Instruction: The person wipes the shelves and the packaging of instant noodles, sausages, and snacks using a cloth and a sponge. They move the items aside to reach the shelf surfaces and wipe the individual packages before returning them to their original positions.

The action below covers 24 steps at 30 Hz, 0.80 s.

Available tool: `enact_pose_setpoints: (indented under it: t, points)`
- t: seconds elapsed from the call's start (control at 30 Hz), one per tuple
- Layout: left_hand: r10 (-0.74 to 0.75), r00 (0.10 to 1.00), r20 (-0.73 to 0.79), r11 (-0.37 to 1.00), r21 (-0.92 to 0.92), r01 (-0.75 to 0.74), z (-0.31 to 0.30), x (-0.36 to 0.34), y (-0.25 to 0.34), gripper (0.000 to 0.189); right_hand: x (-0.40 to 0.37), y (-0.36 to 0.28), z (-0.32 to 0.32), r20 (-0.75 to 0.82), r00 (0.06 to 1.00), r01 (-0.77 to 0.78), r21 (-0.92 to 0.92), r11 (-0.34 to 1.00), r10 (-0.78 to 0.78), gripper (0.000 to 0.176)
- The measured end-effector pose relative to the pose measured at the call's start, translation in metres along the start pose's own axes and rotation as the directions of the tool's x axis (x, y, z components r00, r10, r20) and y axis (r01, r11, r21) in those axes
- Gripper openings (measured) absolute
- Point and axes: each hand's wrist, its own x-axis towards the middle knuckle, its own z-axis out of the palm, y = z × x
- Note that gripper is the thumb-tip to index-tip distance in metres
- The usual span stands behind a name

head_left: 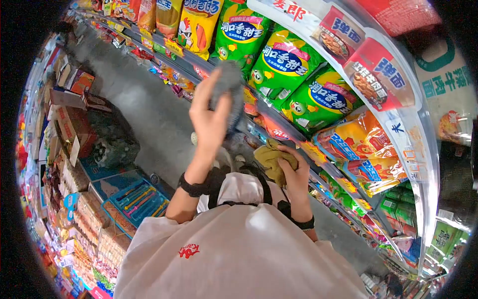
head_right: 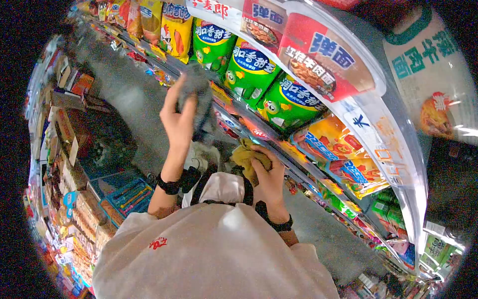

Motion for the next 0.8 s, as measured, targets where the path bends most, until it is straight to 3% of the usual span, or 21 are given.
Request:
enact_pose_setpoints:
  t: [0.07, 0.1, 0.13, 0.27, 0.3, 0.33, 0.4, 0.53, 0.6, 0.67, 0.8]
  points:
    - [-0.354, 0.932, -0.080, 0.901, -0.297, 0.317, -0.008, 0.002, -0.018, 0.037, 0.004, 0.002, -0.001, 0.006, 0.999, 0.039, 0.036, 0.999, -0.039, 0.025]
    - [-0.450, 0.889, -0.087, 0.827, -0.417, 0.378, -0.012, 0.006, -0.026, 0.037, 0.006, 0.002, -0.001, 0.008, 0.999, 0.041, 0.035, 0.999, -0.042, 0.025]
    - [-0.513, 0.852, -0.105, 0.799, -0.421, 0.429, -0.016, 0.010, -0.029, 0.036, 0.007, 0.002, -0.001, 0.002, 0.999, 0.039, 0.041, 0.998, -0.039, 0.024]
    - [-0.389, 0.920, 0.046, 0.920, -0.016, 0.391, -0.013, 0.006, -0.073, 0.038, 0.014, 0.003, 0.001, -0.002, 1.000, 0.021, 0.034, 0.999, -0.021, 0.024]
    - [-0.276, 0.960, 0.035, 0.960, 0.065, 0.274, -0.008, 0.004, -0.077, 0.038, 0.016, 0.003, 0.001, 0.001, 1.000, 0.022, 0.034, 0.999, -0.022, 0.024]
    - [-0.183, 0.982, 0.043, 0.959, 0.227, 0.169, -0.003, 0.003, -0.080, 0.038, 0.018, 0.004, 0.002, -0.001, 0.999, 0.033, 0.007, 0.999, -0.033, 0.024]
    - [-0.199, 0.980, 0.021, 0.905, 0.388, 0.175, 0.006, 0.000, -0.080, 0.042, 0.019, 0.005, 0.004, -0.007, 0.999, 0.042, -0.018, 0.999, -0.042, 0.024]
    - [-0.238, 0.971, 0.031, 0.876, 0.439, 0.201, 0.013, -0.001, -0.076, 0.047, 0.024, 0.008, 0.008, -0.051, 0.994, 0.090, -0.054, 0.995, -0.093, 0.025]
    - [-0.257, 0.956, 0.140, 0.851, 0.502, 0.155, 0.009, -0.001, -0.067, 0.049, 0.025, 0.013, 0.012, -0.069, 0.991, 0.108, -0.056, 0.993, -0.112, 0.024]
    - [-0.228, 0.947, 0.226, 0.846, 0.527, 0.078, 0.005, -0.005, -0.064, 0.050, 0.031, 0.014, 0.018, -0.056, 0.998, -0.007, -0.045, 0.999, 0.005, 0.025]
    - [-0.160, 0.943, 0.290, 0.874, 0.485, -0.001, -0.003, -0.008, -0.068, 0.052, 0.043, 0.011, 0.037, -0.013, 0.998, -0.055, -0.026, 0.998, 0.054, 0.026]
